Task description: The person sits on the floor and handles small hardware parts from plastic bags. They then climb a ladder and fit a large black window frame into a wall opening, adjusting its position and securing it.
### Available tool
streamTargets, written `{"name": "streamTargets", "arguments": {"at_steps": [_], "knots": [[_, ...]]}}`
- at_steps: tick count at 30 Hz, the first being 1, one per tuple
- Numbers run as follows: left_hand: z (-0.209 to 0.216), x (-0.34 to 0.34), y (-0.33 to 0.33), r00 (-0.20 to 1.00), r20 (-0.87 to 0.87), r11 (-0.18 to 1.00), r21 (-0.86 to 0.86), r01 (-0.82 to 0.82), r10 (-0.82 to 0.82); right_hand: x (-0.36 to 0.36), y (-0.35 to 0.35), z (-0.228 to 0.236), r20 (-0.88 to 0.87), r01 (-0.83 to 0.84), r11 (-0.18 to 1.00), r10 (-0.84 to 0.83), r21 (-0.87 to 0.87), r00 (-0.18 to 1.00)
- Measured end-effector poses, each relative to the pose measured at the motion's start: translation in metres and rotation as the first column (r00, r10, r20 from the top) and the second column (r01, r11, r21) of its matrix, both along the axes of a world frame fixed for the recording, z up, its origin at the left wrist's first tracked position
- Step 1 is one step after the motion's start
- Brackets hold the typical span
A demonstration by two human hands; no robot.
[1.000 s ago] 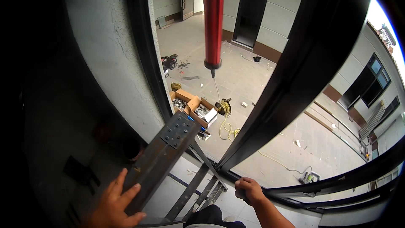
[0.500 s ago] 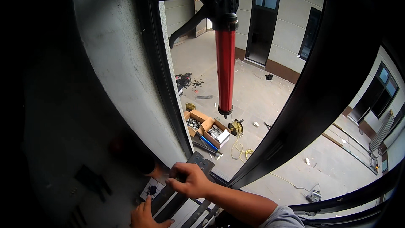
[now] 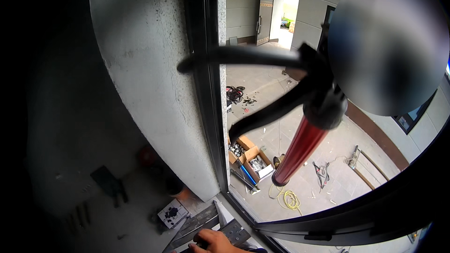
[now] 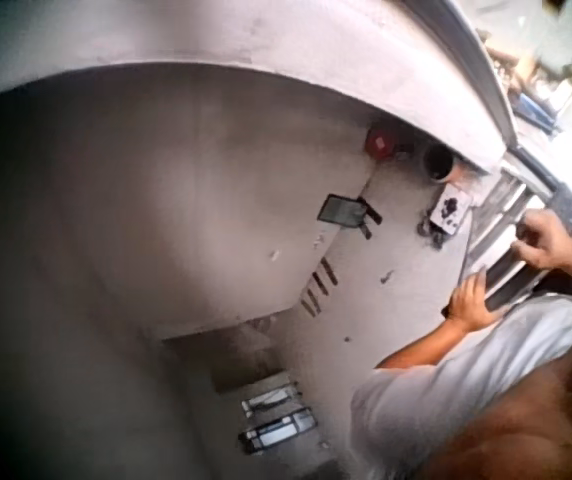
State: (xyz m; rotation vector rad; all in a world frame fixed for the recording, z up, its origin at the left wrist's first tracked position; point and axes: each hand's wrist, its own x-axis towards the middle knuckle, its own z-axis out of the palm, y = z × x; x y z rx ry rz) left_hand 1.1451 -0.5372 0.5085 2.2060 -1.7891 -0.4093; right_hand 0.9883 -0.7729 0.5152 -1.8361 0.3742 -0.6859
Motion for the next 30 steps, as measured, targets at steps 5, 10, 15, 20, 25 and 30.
{"name": "streamTargets", "arguments": {"at_steps": [5, 10, 15, 20, 25, 30], "knots": [[-0.035, -0.004, 0.007, 1.0, 0.008, 1.0, 0.003, -0.013, 0.013, -0.001, -0.006, -0.018, -0.026, -0.044, 0.999, 0.044, 0.006, 0.999], [-0.044, 0.001, -0.013, 0.998, -0.029, 0.923, 0.384, -0.034, 0.048, 0.0, -0.014, -0.037, -0.15, -0.025, 0.999, 0.019, -0.038, 0.989], [-0.018, -0.001, -0.028, 0.996, -0.03, 0.934, 0.35, -0.067, 0.083, 0.013, -0.023, -0.036, -0.321, -0.133, 0.987, 0.155, 0.09, 0.934], [-0.017, 0.005, -0.047, 0.995, 0.001, 0.83, 0.551, -0.086, 0.103, 0.028, -0.05, -0.036, -0.44, -0.108, 0.931, 0.264, 0.347, 0.858], [0.077, 0.031, -0.096, 0.992, -0.117, 0.759, 0.649, 0.047, 0.039, 0.012, -0.054, -0.046, -0.477, 0.051, 0.885, 0.2, 0.462, 0.856], [0.236, 0.025, -0.156, 0.959, -0.275, 0.942, -0.302, -0.149, 0.063, -0.057, -0.044, -0.022, -0.515, 0.188, 0.82, 0.145, 0.54, 0.845]]}}
